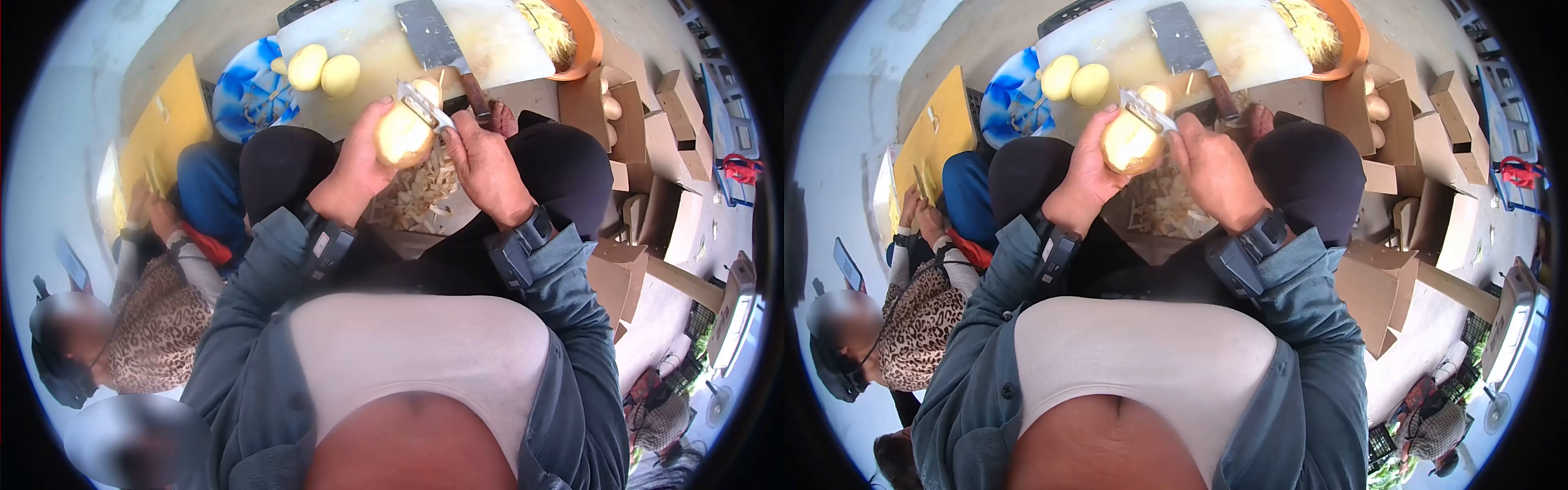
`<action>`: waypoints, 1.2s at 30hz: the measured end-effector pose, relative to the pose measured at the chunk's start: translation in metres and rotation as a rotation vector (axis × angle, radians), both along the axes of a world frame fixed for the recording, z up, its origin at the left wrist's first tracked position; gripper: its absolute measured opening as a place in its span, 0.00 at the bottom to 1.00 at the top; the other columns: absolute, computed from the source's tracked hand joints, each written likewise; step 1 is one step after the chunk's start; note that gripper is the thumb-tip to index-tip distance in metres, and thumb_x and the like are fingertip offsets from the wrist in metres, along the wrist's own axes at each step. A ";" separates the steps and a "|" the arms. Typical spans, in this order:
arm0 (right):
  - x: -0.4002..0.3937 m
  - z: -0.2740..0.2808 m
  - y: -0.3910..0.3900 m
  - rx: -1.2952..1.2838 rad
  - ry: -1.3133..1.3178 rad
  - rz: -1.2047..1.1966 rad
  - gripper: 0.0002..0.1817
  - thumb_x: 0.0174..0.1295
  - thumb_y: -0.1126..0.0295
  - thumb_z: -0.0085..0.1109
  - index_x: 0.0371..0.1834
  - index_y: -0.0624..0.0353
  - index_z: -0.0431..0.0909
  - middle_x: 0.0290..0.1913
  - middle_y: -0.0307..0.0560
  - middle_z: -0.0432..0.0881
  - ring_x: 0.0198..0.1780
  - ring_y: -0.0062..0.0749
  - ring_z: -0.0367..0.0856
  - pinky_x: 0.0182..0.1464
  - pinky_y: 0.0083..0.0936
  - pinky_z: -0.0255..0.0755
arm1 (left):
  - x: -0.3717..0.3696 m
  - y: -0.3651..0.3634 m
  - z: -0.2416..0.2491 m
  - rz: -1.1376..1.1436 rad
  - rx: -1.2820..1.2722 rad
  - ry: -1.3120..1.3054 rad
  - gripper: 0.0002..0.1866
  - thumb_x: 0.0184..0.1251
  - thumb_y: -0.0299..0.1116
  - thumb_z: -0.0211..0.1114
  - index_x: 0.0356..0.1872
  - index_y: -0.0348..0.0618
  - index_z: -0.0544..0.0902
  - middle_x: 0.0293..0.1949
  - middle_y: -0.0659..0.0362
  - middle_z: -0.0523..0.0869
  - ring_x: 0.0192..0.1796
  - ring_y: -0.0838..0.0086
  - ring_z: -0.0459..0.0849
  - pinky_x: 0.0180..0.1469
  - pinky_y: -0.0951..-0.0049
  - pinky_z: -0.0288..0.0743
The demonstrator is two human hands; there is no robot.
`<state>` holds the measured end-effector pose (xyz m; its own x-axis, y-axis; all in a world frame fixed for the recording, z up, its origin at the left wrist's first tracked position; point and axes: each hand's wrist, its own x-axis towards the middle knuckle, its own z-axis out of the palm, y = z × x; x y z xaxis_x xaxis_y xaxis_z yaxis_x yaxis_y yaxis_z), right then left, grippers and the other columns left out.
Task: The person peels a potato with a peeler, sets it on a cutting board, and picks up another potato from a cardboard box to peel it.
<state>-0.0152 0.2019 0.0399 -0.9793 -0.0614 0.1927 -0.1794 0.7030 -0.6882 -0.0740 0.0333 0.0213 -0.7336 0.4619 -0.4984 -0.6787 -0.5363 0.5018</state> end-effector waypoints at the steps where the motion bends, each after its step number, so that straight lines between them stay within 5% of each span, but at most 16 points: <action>1: 0.001 -0.002 -0.001 -0.045 -0.040 0.025 0.09 0.67 0.67 0.50 0.35 0.62 0.67 0.24 0.65 0.76 0.30 0.62 0.77 0.32 0.49 0.70 | 0.000 -0.002 -0.001 0.006 0.000 0.001 0.21 0.72 0.45 0.48 0.55 0.40 0.73 0.50 0.53 0.82 0.49 0.63 0.83 0.49 0.56 0.79; 13: 0.008 -0.004 -0.012 -0.233 -0.155 0.234 0.09 0.69 0.68 0.50 0.38 0.65 0.69 0.25 0.62 0.73 0.28 0.60 0.72 0.32 0.39 0.69 | -0.010 -0.004 0.009 0.125 0.026 -0.104 0.24 0.71 0.48 0.48 0.56 0.38 0.73 0.49 0.53 0.82 0.51 0.61 0.81 0.54 0.55 0.75; 20: 0.008 -0.003 -0.008 -0.206 -0.138 0.232 0.08 0.66 0.68 0.51 0.37 0.62 0.71 0.25 0.60 0.77 0.30 0.58 0.77 0.32 0.42 0.70 | -0.012 -0.011 -0.002 0.099 0.287 -0.066 0.26 0.70 0.48 0.51 0.61 0.40 0.70 0.56 0.50 0.78 0.58 0.56 0.77 0.60 0.44 0.69; 23: 0.006 0.006 -0.004 -0.341 -0.149 0.189 0.08 0.68 0.67 0.50 0.37 0.62 0.72 0.23 0.56 0.76 0.25 0.49 0.77 0.30 0.36 0.69 | -0.011 -0.011 0.005 0.088 0.217 -0.025 0.27 0.70 0.49 0.54 0.62 0.41 0.70 0.57 0.51 0.78 0.60 0.55 0.76 0.62 0.40 0.67; 26: 0.005 0.002 0.002 -0.523 -0.153 0.068 0.10 0.71 0.65 0.48 0.39 0.62 0.72 0.20 0.45 0.71 0.23 0.22 0.69 0.28 0.24 0.66 | -0.009 -0.007 0.007 0.071 0.126 0.030 0.27 0.69 0.51 0.55 0.61 0.42 0.71 0.57 0.52 0.78 0.60 0.57 0.76 0.62 0.41 0.67; 29: 0.004 0.006 0.007 -0.751 -0.298 -0.069 0.10 0.71 0.66 0.48 0.39 0.62 0.72 0.21 0.43 0.69 0.24 0.20 0.68 0.29 0.22 0.66 | -0.009 -0.006 0.006 0.069 0.131 0.044 0.28 0.68 0.53 0.57 0.60 0.44 0.72 0.57 0.54 0.79 0.59 0.59 0.77 0.61 0.43 0.68; 33: 0.002 0.006 0.001 -0.326 0.002 0.009 0.08 0.70 0.67 0.50 0.40 0.62 0.73 0.21 0.46 0.70 0.23 0.24 0.68 0.30 0.24 0.67 | -0.007 -0.007 0.008 0.078 0.111 0.023 0.28 0.67 0.56 0.56 0.59 0.47 0.73 0.56 0.57 0.79 0.56 0.62 0.79 0.58 0.46 0.70; 36: 0.001 0.011 -0.001 -0.264 0.041 0.024 0.07 0.69 0.69 0.52 0.41 0.61 0.73 0.23 0.51 0.73 0.23 0.37 0.73 0.30 0.29 0.69 | -0.010 -0.008 0.002 0.090 0.127 0.009 0.28 0.68 0.57 0.54 0.59 0.47 0.73 0.55 0.57 0.80 0.56 0.62 0.79 0.59 0.47 0.70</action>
<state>-0.0142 0.2007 0.0510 -0.9692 -0.0264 0.2447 -0.2253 0.4953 -0.8390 -0.0840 0.0257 0.0231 -0.7792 0.4528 -0.4334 -0.6206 -0.6545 0.4318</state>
